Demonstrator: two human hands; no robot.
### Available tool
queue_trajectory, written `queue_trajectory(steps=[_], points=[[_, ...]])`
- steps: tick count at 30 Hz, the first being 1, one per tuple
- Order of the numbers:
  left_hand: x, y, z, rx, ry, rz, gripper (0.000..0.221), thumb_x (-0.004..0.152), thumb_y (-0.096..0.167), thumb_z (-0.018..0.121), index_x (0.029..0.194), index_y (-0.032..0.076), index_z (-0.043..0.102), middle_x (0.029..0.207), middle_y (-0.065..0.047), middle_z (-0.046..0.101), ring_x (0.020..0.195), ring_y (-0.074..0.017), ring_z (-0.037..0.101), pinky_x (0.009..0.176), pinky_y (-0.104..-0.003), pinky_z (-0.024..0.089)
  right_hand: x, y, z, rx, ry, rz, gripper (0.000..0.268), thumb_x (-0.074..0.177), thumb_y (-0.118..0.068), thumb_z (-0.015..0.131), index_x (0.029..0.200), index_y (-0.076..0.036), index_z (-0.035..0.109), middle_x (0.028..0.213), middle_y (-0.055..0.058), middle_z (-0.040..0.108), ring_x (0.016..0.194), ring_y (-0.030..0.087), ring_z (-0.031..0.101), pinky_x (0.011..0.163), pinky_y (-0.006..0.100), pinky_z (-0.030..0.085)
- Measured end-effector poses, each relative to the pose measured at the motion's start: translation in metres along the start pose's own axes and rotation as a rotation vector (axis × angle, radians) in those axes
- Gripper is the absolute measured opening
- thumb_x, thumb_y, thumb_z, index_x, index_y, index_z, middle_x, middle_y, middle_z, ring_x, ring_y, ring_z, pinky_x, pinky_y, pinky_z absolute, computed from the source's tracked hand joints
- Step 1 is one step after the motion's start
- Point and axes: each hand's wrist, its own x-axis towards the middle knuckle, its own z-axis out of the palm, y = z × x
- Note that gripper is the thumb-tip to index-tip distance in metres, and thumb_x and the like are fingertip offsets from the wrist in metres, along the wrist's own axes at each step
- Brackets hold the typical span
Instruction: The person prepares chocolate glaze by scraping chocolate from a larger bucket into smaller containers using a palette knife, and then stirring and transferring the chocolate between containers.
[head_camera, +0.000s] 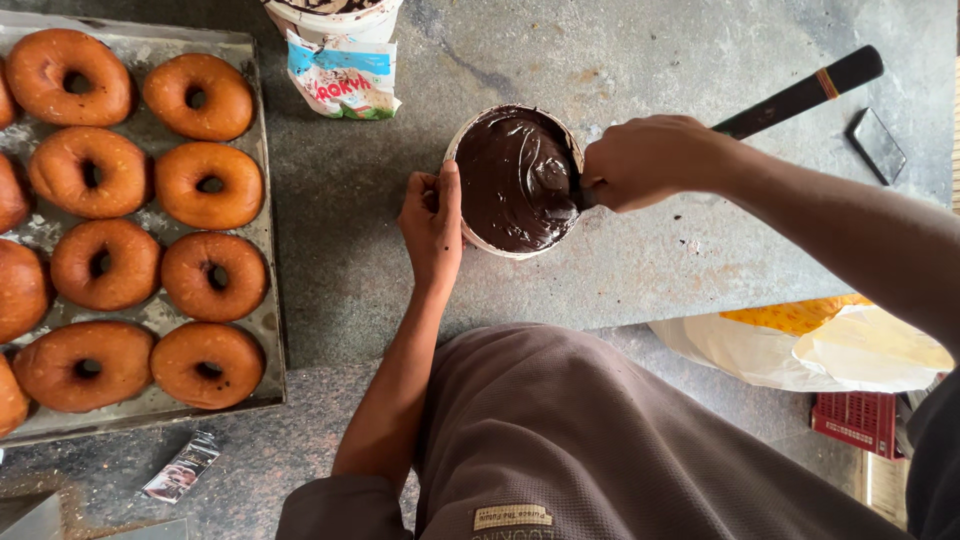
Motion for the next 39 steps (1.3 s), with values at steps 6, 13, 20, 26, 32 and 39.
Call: queue_trajectory(steps=[6,13,20,26,32,39], points=[[0.000,-0.001,-0.002,0.056,-0.032,0.084,0.043,0.108,0.044,0.060,0.084,0.011,0.048,0.066,0.006,0.045,0.055,-0.0011,0.043,0.047,-0.021,0.038,-0.005,0.031,0.016,0.507,-0.112,-0.016,0.033,0.098,-0.038,0.065,0.125,-0.023,0.075,0.054,0.009,0.062,0.043,0.017,0.051,0.041,0.034,0.040],[-0.004,0.017,0.002,0.060,-0.027,-0.082,0.043,0.103,0.046,0.059,0.080,0.011,0.047,0.058,0.005,0.045,0.042,-0.0023,0.044,0.035,-0.022,0.036,-0.041,0.034,0.024,0.864,-0.059,0.021,0.030,0.094,-0.031,0.067,0.121,-0.022,0.078,0.049,0.003,0.057,0.037,0.010,0.042,0.034,0.029,0.031],[-0.005,0.019,0.003,0.019,-0.031,-0.084,0.044,0.102,0.049,0.059,0.083,0.010,0.048,0.056,0.005,0.045,0.041,-0.0024,0.043,0.036,-0.021,0.036,-0.057,0.037,0.025,0.764,0.264,-0.008,0.032,0.095,-0.033,0.065,0.122,-0.019,0.076,0.051,0.002,0.063,0.038,0.007,0.050,0.035,0.027,0.038],[-0.006,0.018,0.004,0.023,-0.029,-0.077,0.044,0.101,0.051,0.059,0.085,0.011,0.049,0.057,0.005,0.047,0.041,-0.0025,0.046,0.035,-0.021,0.037,-0.058,0.015,0.025,-0.020,0.436,0.188,0.035,0.110,-0.024,0.046,0.138,-0.023,0.066,0.059,0.006,0.067,0.043,0.016,0.057,0.040,0.034,0.049],[-0.006,0.017,0.004,-0.010,-0.025,-0.083,0.043,0.102,0.049,0.059,0.085,0.010,0.049,0.055,0.005,0.046,0.041,-0.0028,0.044,0.035,-0.021,0.036,-0.022,0.001,0.046,-0.317,0.524,-0.018,0.030,0.091,-0.007,0.053,0.114,-0.009,0.072,0.058,0.007,0.067,0.042,0.014,0.057,0.038,0.034,0.049],[-0.006,0.014,0.001,-0.044,-0.046,-0.001,0.043,0.104,0.047,0.060,0.083,0.011,0.049,0.059,0.007,0.044,0.045,-0.0014,0.042,0.038,-0.021,0.035,0.004,0.005,0.051,0.089,0.154,-0.020,0.029,0.096,-0.015,0.054,0.088,-0.010,0.081,0.061,0.006,0.070,0.047,0.015,0.059,0.046,0.034,0.047]])
